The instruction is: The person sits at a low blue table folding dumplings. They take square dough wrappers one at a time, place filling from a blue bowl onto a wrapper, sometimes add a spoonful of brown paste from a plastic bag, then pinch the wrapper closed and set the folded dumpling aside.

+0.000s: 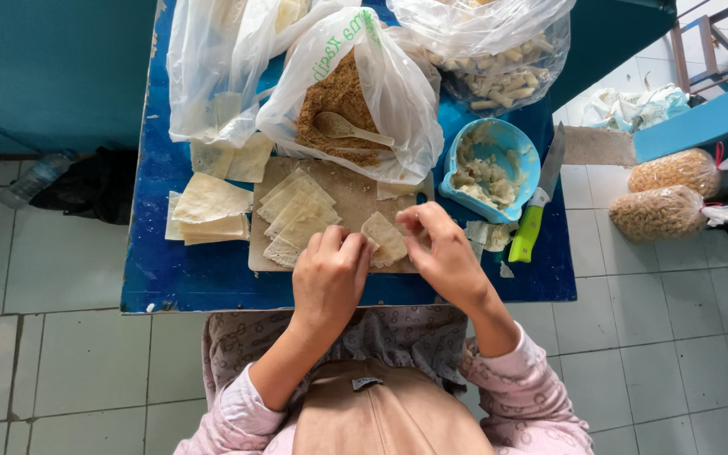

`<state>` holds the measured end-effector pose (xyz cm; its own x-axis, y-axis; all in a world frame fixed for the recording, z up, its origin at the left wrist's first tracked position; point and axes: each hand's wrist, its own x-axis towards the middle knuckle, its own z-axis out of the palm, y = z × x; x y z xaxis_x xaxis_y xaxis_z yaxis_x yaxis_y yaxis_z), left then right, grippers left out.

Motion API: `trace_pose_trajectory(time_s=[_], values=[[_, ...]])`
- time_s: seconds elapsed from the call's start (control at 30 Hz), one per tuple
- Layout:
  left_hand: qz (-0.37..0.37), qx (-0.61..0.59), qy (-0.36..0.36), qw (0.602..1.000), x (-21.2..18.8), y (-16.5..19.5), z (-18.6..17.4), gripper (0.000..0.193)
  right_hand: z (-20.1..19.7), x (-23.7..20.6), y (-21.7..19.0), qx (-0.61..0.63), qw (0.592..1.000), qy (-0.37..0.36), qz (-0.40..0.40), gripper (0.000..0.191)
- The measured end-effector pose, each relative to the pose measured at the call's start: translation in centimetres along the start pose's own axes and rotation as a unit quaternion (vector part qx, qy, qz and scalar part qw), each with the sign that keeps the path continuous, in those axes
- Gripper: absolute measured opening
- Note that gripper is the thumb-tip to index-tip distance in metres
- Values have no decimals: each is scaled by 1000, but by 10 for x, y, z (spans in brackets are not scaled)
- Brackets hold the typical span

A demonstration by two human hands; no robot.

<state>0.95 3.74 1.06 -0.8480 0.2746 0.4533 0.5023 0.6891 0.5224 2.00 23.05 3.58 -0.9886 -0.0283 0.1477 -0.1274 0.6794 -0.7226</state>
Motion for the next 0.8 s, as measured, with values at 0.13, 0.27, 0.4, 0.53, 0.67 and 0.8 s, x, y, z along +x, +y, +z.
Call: trace_pose_trajectory(time_s=[0.13, 0.27, 0.4, 0.53, 0.67, 0.8], values=[[0, -10, 4, 1000, -1, -1, 0, 14, -1, -2, 0, -168, 985, -7, -36, 18], [1, -8, 0, 1000, -1, -1, 2, 14, 2, 4, 1, -150, 988, -34, -9, 10], [2, -3, 5, 1000, -1, -1, 4, 15, 3, 6, -1, -116, 993, -19, 21, 9], [2, 4, -3, 1000, -1, -2, 5, 15, 2, 3, -3, 46, 996, -15, 69, 12], [4, -6, 1, 1000, -1, -2, 5, 14, 7, 4, 0, 129, 983, -26, 125, 19], [-3, -5, -8, 1000, 0, -1, 5, 15, 18, 4, 3, 91, 993, -4, 70, 22]])
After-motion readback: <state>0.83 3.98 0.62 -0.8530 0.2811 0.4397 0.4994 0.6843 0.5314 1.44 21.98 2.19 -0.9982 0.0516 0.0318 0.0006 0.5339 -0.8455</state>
